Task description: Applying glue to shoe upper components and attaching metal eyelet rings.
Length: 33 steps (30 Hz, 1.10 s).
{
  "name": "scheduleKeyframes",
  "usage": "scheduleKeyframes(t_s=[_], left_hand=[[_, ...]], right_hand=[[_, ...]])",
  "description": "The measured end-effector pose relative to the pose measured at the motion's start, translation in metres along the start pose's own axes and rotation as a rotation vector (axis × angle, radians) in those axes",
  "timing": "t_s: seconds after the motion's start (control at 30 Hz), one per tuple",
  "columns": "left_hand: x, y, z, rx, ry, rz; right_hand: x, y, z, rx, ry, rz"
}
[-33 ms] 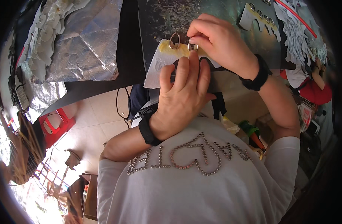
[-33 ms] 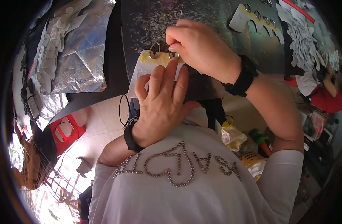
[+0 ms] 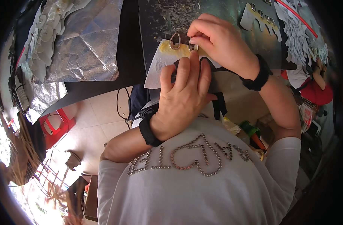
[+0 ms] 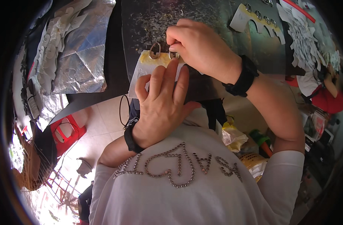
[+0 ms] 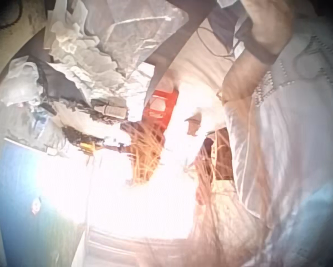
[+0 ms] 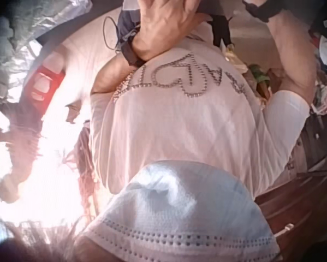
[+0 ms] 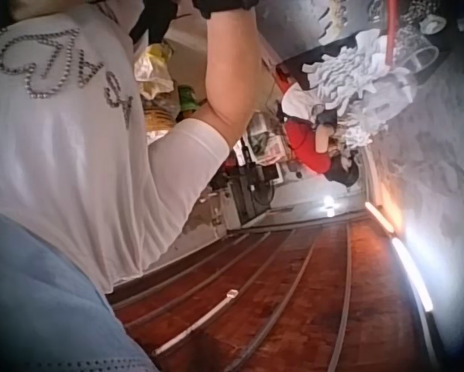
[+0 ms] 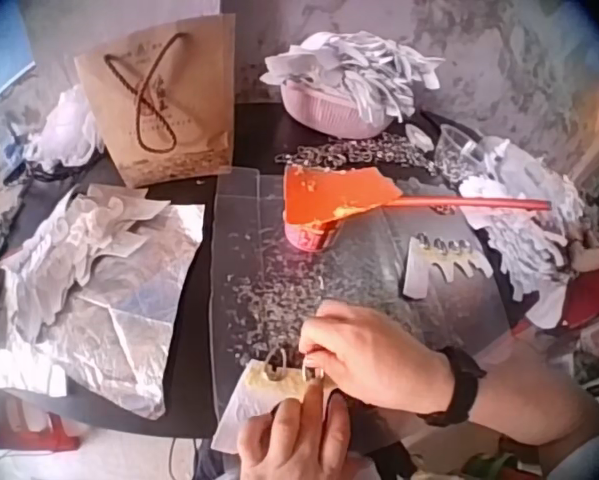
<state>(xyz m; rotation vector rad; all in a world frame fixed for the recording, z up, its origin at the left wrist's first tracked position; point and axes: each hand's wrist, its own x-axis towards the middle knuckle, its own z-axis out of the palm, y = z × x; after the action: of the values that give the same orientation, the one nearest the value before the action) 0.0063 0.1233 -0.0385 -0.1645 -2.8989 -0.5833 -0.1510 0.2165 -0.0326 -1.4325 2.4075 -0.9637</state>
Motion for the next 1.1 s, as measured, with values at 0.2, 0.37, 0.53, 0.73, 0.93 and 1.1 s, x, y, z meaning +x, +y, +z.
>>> scheduleKeyframes(t_s=[0.2, 0.37, 0.53, 0.73, 0.93, 1.1], left_hand=[[0.002, 0.001, -0.002, 0.002, -0.025, -0.002], [0.003, 0.001, -0.002, -0.029, -0.013, -0.013], [0.001, 0.001, -0.003, -0.054, -0.004, -0.022], [0.001, 0.001, -0.003, -0.079, -0.003, -0.032], [0.006, -0.001, -0.004, -0.077, 0.005, -0.031], [0.007, -0.003, -0.01, -0.076, 0.016, -0.05]], right_hand=[[-0.001, -0.001, -0.002, 0.031, -0.021, 0.037], [0.0, -0.002, -0.005, 0.025, -0.056, 0.056], [-0.005, -0.001, -0.008, -0.029, -0.075, -0.05], [-0.005, -0.005, -0.008, -0.033, -0.079, 0.008], [-0.003, -0.002, -0.008, -0.044, -0.073, 0.016], [0.0, -0.008, -0.008, -0.028, -0.07, -0.003]])
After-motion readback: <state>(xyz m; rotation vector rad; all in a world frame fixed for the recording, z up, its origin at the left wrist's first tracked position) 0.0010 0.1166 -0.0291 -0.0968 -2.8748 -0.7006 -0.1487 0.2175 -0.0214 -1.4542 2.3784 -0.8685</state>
